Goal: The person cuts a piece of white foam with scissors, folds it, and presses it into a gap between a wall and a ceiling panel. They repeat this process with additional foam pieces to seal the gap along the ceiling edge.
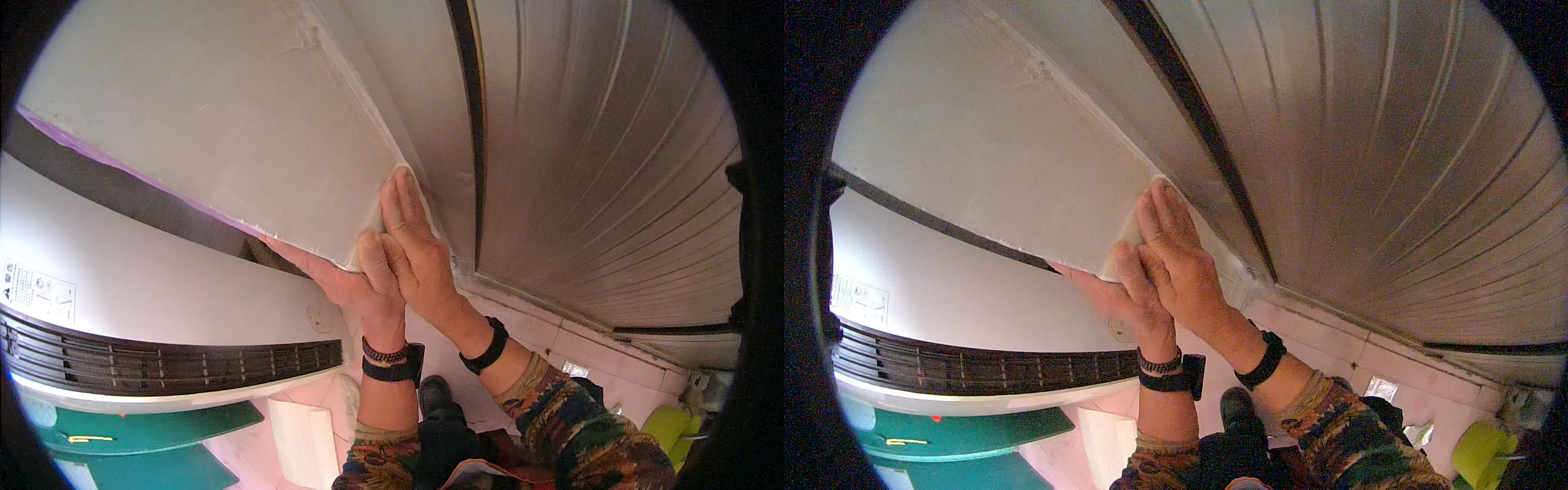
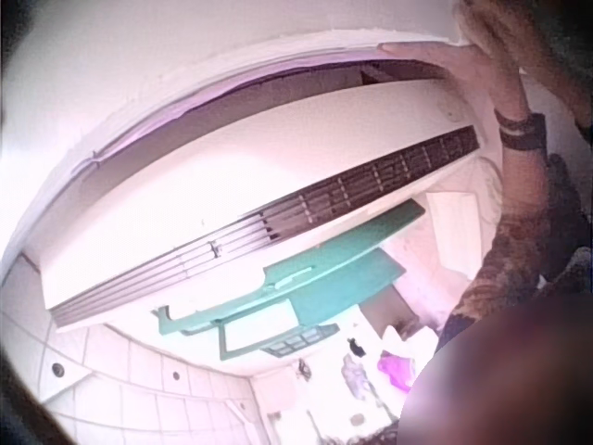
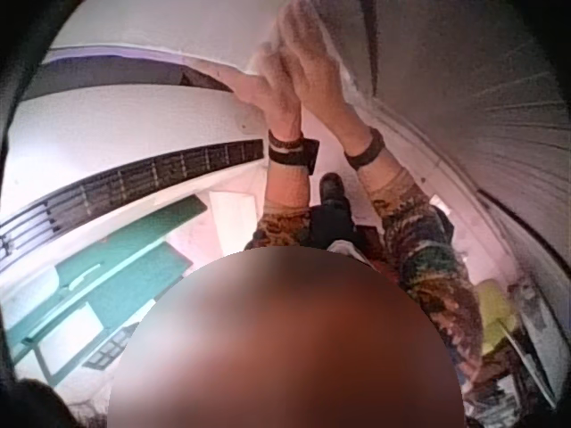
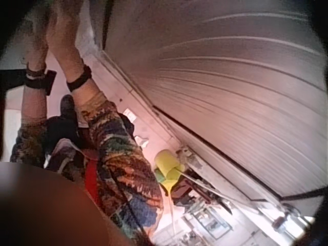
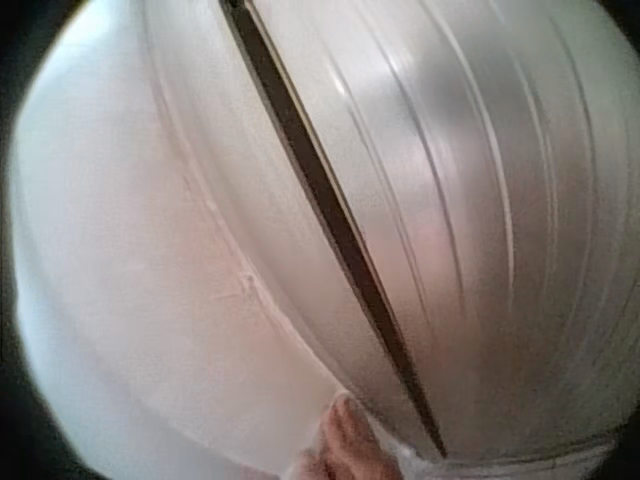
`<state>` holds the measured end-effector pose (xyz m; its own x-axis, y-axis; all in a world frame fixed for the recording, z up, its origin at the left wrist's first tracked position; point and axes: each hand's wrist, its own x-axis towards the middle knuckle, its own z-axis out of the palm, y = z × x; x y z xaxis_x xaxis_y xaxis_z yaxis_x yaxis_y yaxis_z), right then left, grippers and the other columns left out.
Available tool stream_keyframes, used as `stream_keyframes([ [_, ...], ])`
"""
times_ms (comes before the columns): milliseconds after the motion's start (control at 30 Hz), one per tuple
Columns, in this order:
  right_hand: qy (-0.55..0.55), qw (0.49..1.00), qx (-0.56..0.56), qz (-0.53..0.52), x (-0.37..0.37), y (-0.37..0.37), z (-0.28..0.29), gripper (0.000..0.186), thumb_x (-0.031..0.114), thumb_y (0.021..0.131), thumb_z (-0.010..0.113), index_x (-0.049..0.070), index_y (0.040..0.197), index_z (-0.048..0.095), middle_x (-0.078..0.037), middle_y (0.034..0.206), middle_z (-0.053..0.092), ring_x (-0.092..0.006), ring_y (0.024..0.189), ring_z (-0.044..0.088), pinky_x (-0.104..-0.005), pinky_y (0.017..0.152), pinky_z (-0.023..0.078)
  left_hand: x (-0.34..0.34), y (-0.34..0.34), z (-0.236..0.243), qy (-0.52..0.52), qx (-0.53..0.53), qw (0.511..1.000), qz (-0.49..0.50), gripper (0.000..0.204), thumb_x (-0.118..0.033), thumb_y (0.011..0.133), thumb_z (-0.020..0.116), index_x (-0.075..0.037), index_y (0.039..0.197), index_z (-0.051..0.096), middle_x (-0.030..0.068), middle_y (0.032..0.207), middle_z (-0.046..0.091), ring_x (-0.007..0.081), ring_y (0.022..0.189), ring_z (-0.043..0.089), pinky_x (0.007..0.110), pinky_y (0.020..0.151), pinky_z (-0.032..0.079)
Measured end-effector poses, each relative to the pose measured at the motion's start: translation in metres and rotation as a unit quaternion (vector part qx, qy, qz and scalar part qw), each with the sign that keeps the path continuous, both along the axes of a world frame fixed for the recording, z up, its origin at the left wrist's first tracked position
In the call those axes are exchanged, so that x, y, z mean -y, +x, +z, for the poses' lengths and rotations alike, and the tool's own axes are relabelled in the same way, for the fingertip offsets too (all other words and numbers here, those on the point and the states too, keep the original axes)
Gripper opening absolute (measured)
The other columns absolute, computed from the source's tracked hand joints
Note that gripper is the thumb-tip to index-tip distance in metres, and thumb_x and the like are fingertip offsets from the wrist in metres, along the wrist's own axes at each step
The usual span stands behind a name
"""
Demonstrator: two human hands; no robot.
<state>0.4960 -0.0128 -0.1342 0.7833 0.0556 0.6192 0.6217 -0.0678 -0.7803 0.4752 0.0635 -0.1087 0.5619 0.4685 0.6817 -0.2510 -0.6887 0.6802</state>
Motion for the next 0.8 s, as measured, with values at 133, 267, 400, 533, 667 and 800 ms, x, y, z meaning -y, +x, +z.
stream_keyframes([
  [133, -0.025, 1.0, 0.001, 0.0, 0.001, 0.001, 0.001, 0.062, 0.008, 0.093, 0.052, 0.009, 0.15, 0.029, -0.02, 0.156, 0.022, -0.0365, 0.144, 0.021, -0.0415, 0.116, 0.023, -0.002, 0.001, 0.002, -0.013, 0.014, 1.0, -0.025, 0.095, -0.034, 0.088, 0.057, 0.009, 0.148, -0.002, 0.0302, 0.155, 0.003, 0.0407, 0.144, 0.011, 0.045, 0.117, 0.012],
  [267, -0.044, 0.998, -0.026, 0.024, 0.006, -0.001, 0.008, 0.062, 0.01, 0.093, 0.052, 0.008, 0.15, 0.027, -0.02, 0.156, 0.02, -0.0357, 0.144, 0.021, -0.0401, 0.116, 0.024, 0.0, 0.003, 0.004, 0.011, 0.019, 1.0, -0.018, 0.096, -0.041, 0.091, 0.054, 0.01, 0.148, -0.003, 0.0302, 0.156, -0.002, 0.0403, 0.146, 0.003, 0.045, 0.117, 0.007],
  [400, -0.067, 0.997, -0.008, 0.031, 0.03, -0.008, 0.027, 0.059, 0.014, 0.096, 0.051, 0.006, 0.149, 0.028, -0.02, 0.155, 0.024, -0.0348, 0.142, 0.026, -0.0396, 0.114, 0.028, -0.005, -0.011, 0.005, 0.015, -0.029, 0.997, -0.069, 0.091, -0.041, 0.094, 0.048, 0.007, 0.149, -0.006, 0.028, 0.156, -0.007, 0.038, 0.147, -0.003, 0.044, 0.118, 0.003],
  [533, -0.045, 0.997, -0.027, -0.057, 0.063, -0.024, 0.057, 0.053, 0.02, 0.098, 0.049, 0.005, 0.147, 0.033, -0.02, 0.147, 0.04, -0.034, 0.134, 0.043, -0.0393, 0.107, 0.038, -0.024, -0.066, -0.018, -0.057, -0.091, 0.984, -0.145, 0.085, -0.036, 0.096, 0.044, 0.004, 0.15, -0.008, 0.0236, 0.158, -0.004, 0.034, 0.147, 0.0, 0.041, 0.118, 0.002],
  [667, -0.024, 0.992, -0.085, -0.09, 0.108, -0.049, 0.098, 0.037, 0.025, 0.1, 0.052, 0.0, 0.127, 0.058, -0.015, 0.116, 0.067, -0.0227, 0.103, 0.068, -0.0302, 0.087, 0.052, -0.037, -0.16, -0.068, -0.017, -0.28, 0.942, -0.181, 0.085, -0.023, 0.093, 0.051, 0.003, 0.151, -0.005, 0.0242, 0.158, 0.004, 0.0345, 0.147, 0.007, 0.04, 0.118, 0.007],
  [800, 0.121, 0.98, 0.017, -0.16, 0.135, -0.091, 0.145, 0.029, 0.019, 0.099, 0.055, 0.001, 0.118, 0.063, -0.012, 0.099, 0.072, -0.0143, 0.081, 0.07, -0.0236, 0.07, 0.052, -0.036, -0.265, -0.101, -0.008, -0.381, 0.905, -0.187, 0.085, -0.013, 0.09, 0.056, 0.004, 0.151, -0.002, 0.0282, 0.156, 0.013, 0.0392, 0.145, 0.015, 0.041, 0.117, 0.014],
])
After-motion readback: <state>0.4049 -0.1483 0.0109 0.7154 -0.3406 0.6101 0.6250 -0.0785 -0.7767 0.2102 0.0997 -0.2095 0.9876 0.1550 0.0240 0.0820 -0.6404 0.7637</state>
